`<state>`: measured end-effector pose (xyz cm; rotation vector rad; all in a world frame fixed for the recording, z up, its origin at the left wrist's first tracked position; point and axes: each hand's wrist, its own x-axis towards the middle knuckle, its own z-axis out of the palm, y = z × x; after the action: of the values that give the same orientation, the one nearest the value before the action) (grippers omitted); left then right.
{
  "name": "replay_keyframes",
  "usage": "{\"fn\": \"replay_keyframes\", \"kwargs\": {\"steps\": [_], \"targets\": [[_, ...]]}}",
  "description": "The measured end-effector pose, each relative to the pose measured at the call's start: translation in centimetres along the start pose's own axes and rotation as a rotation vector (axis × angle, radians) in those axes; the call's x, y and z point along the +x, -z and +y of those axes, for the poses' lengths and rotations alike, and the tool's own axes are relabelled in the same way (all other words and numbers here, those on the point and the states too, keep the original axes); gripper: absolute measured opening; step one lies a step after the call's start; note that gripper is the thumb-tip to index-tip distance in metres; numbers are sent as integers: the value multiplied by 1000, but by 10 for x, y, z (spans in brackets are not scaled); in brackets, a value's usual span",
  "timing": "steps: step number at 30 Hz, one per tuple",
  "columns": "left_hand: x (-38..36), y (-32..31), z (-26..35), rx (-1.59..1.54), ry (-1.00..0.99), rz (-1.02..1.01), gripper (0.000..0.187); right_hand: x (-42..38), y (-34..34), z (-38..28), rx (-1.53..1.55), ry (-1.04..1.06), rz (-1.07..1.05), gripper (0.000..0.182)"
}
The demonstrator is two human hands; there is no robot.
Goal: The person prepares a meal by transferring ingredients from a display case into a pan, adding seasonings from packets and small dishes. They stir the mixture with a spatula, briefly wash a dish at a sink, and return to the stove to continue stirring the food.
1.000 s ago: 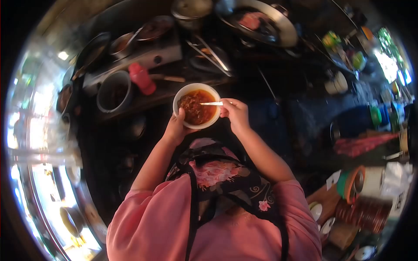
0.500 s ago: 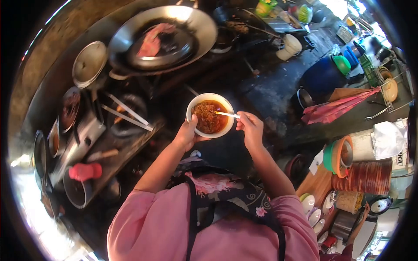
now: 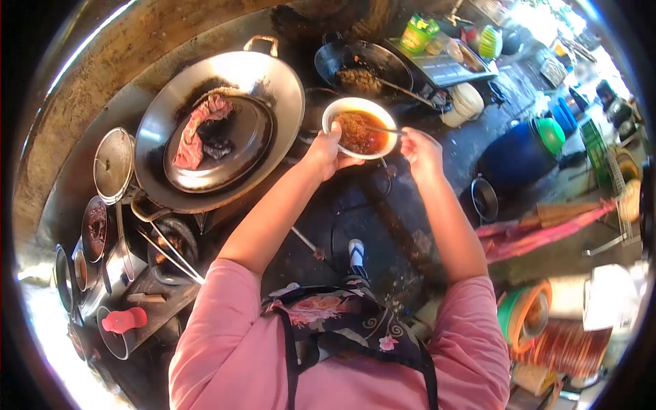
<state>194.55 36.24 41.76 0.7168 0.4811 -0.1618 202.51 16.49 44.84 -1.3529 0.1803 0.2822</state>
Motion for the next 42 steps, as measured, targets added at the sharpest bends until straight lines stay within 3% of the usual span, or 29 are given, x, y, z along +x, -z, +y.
{"fn": "replay_keyframes", "kwargs": {"steps": [3,8,13,15,16,19,21,23,24,27,29,31,33,42], "targets": [[54,-7,50,-29,-37,112,41,80,-43,-26,15,-18,-65,12],[143,-23,72,-68,-153,255,49,204,-64,-56,54,-2,-102,11],[178,-16,97,-64,-222,323,48,307,-105,-31,-149,416,-89,14],[179,-17,99,-70,-239,359,46,357,-98,2,-689,1084,-77,9],[175,-14,107,-81,-228,378,44,370,-102,12,-871,1118,-193,10],[187,-11,104,-127,-212,425,43,403,-89,26,-937,1165,-231,6],[189,-13,107,-120,-213,429,40,386,-100,-6,-707,1186,-186,11],[190,-11,110,-114,-231,432,39,347,-113,-41,-457,789,-215,11],[194,-9,109,-111,-248,431,39,332,-115,-50,-375,691,-249,10],[199,-19,107,-116,-294,408,41,311,-113,-47,-548,856,-404,10],[199,-24,107,-119,-325,363,42,294,-114,-37,-508,559,-481,11],[199,-26,107,-119,-354,302,42,289,-116,-31,-259,90,-486,13],[202,-31,109,-96,-364,323,43,292,-115,-34,-166,-73,-410,12],[206,-38,120,-177,-366,403,38,318,-119,-68,-9,-167,-315,10]]}}
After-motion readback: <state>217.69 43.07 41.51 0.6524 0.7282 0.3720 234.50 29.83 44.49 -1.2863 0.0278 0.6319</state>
